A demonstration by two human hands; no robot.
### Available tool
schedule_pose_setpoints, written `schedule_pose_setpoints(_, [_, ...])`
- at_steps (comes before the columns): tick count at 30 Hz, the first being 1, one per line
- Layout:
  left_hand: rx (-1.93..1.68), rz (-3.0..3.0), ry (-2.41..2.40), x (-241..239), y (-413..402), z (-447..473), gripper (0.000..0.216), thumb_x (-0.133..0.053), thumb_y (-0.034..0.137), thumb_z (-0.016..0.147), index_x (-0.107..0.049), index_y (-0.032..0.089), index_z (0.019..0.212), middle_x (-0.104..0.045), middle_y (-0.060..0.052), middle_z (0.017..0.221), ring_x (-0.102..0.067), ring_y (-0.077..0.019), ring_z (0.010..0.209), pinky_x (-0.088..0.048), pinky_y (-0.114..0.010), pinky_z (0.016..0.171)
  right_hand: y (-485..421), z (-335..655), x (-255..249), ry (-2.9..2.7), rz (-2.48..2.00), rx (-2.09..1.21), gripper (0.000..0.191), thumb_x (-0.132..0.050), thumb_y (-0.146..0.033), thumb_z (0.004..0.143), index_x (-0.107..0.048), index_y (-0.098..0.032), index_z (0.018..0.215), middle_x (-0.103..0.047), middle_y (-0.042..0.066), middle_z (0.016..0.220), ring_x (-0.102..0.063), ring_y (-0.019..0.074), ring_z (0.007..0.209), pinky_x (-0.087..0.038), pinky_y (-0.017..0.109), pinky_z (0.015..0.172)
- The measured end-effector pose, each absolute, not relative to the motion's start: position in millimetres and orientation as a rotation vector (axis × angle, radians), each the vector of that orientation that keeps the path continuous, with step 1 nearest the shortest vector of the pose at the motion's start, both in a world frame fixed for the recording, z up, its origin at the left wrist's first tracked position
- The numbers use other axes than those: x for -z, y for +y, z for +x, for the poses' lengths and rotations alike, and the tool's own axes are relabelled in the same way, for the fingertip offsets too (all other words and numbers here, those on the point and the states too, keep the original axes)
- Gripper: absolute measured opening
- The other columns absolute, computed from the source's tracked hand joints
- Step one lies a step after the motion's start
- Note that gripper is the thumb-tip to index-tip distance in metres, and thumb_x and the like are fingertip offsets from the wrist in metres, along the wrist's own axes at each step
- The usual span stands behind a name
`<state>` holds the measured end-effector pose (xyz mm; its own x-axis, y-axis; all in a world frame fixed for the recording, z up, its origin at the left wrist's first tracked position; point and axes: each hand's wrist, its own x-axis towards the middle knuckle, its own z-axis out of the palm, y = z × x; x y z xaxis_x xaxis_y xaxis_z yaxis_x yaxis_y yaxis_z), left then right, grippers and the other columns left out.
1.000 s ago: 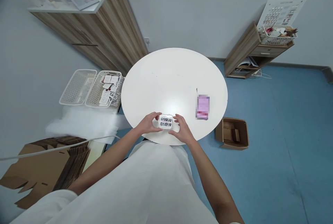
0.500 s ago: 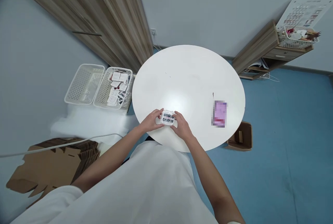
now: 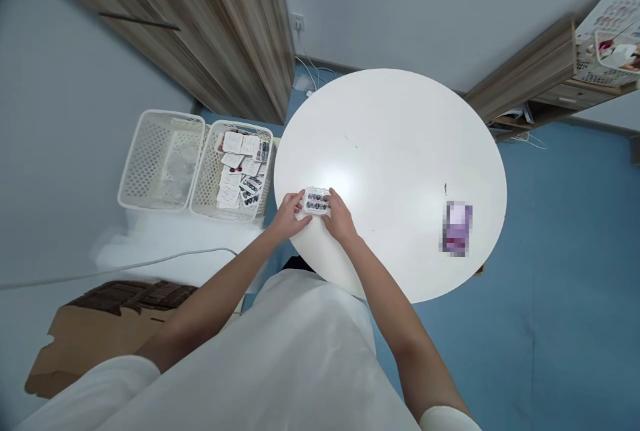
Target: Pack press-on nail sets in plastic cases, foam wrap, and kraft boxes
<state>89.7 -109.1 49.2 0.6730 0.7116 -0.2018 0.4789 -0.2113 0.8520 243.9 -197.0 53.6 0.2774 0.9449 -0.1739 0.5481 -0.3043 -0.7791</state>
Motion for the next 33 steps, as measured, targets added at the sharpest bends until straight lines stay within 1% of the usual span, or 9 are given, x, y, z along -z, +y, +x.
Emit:
schedule_pose_setpoints(5, [-0.262,1.855,1.004,-37.1,-76.6,90.8,0.075,-0.058,0.025,0.068,-0.023,0.02,0.135,-0.038,-0.007,0.103,-0.047,-0.018,0.093,-0.042,-0.033,0.084,-159.9,241.2,-42.9,-1.356,-1.945,-0.889,0.048,-0.056,-0.018,0.07,-0.042,-0.024,0.116,-0.03,0.008,0.137,-0.041,0.0239,0.116,-0.042,0.041,0.089])
schedule_pose_setpoints(10, [-0.241,1.858,1.076,-24.4,-53.2,94.8,0.077,-0.059,0.023,0.065,-0.026,0.019,0.134,-0.038,-0.007,0.103,-0.042,-0.0238,0.104,-0.035,-0.038,0.092,-131.8,242.8,-33.0,-1.376,-1.951,-0.912,0.05,-0.058,-0.021,0.069,-0.042,-0.022,0.116,-0.03,0.009,0.136,-0.035,0.025,0.121,-0.039,0.043,0.094])
schedule_pose_setpoints(14, [-0.248,1.847,1.069,-17.3,-45.0,96.5,0.077,-0.058,0.02,0.064,-0.024,0.019,0.134,-0.038,-0.008,0.104,-0.041,-0.0238,0.105,-0.036,-0.037,0.091,-120.3,242.8,-25.1,-1.369,-1.987,-0.909,0.046,-0.055,-0.021,0.071,-0.042,-0.022,0.115,-0.032,0.008,0.136,-0.035,0.025,0.121,-0.039,0.044,0.093])
schedule_pose_setpoints(20, [-0.225,1.859,1.063,-12.1,-45.3,95.0,0.078,-0.055,0.017,0.065,-0.021,0.017,0.135,-0.037,-0.009,0.105,-0.042,-0.0238,0.103,-0.037,-0.038,0.089,-117.4,241.4,-14.8,-1.377,-2.036,-0.891,0.047,-0.056,-0.017,0.068,-0.043,-0.021,0.113,-0.033,0.009,0.135,-0.037,0.0251,0.119,-0.038,0.044,0.094])
schedule_pose_setpoints(25, [-0.223,1.878,1.059,-11.6,-47.2,94.5,0.078,-0.054,0.017,0.067,-0.018,0.018,0.136,-0.036,-0.009,0.107,-0.041,-0.0243,0.104,-0.035,-0.039,0.09,-117.1,239.9,-17.3,-1.369,-2.048,-0.879,0.047,-0.056,-0.018,0.067,-0.044,-0.021,0.112,-0.032,0.01,0.134,-0.034,0.0253,0.122,-0.038,0.043,0.094])
schedule_pose_setpoints(33, [-0.227,1.864,1.041,-10.2,-47.7,93.0,0.079,-0.054,0.018,0.068,-0.014,0.017,0.136,-0.035,-0.012,0.114,-0.04,-0.0255,0.108,-0.034,-0.04,0.092,-118.0,237.6,-21.0,-1.349,-2.073,-0.886,0.048,-0.057,-0.019,0.067,-0.044,-0.019,0.113,-0.031,0.011,0.134,-0.033,0.026,0.122,-0.037,0.043,0.094])
